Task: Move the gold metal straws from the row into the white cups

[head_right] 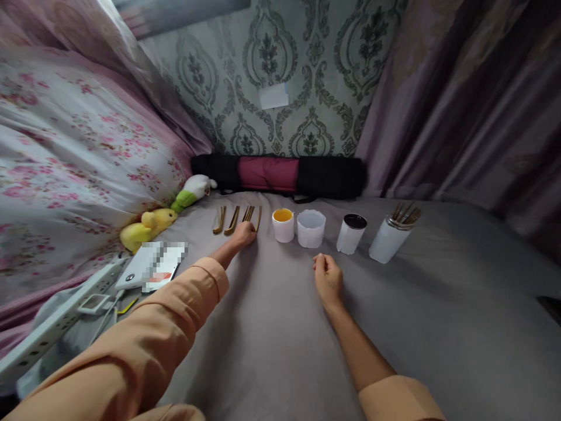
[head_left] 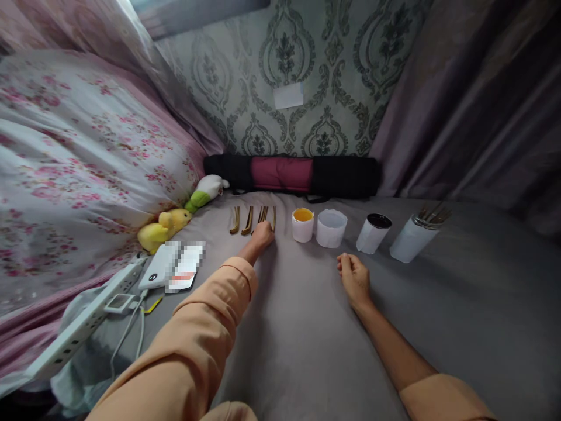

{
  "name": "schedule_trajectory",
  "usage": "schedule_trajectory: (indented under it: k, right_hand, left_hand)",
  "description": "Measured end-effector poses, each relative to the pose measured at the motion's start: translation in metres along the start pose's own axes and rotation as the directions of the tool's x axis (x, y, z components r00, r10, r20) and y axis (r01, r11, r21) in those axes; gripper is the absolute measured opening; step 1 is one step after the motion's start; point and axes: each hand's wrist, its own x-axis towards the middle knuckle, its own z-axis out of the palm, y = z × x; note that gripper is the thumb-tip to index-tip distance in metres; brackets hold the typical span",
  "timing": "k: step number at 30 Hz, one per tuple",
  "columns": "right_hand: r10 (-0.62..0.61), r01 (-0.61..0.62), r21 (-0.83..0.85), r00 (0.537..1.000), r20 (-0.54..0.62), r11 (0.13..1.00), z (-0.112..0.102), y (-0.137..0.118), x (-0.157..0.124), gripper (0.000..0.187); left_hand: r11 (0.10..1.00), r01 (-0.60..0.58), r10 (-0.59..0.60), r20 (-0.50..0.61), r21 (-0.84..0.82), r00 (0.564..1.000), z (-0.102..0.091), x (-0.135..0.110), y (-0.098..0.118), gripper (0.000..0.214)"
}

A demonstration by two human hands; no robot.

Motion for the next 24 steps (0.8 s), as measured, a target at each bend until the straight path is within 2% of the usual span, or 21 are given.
schedule_trajectory:
  k: [24]
  right_hand:
    - [0.005, -0.005, -0.019, 1.0, -0.017, 1.0, 0.002, 0.0029, 0.0007, 0.038]
  left_hand:
    - [1.0, 0.003, -0.003, -0.011, -0.012, 1.0, -0.0011, -0.0021, -0.0004, 0.026]
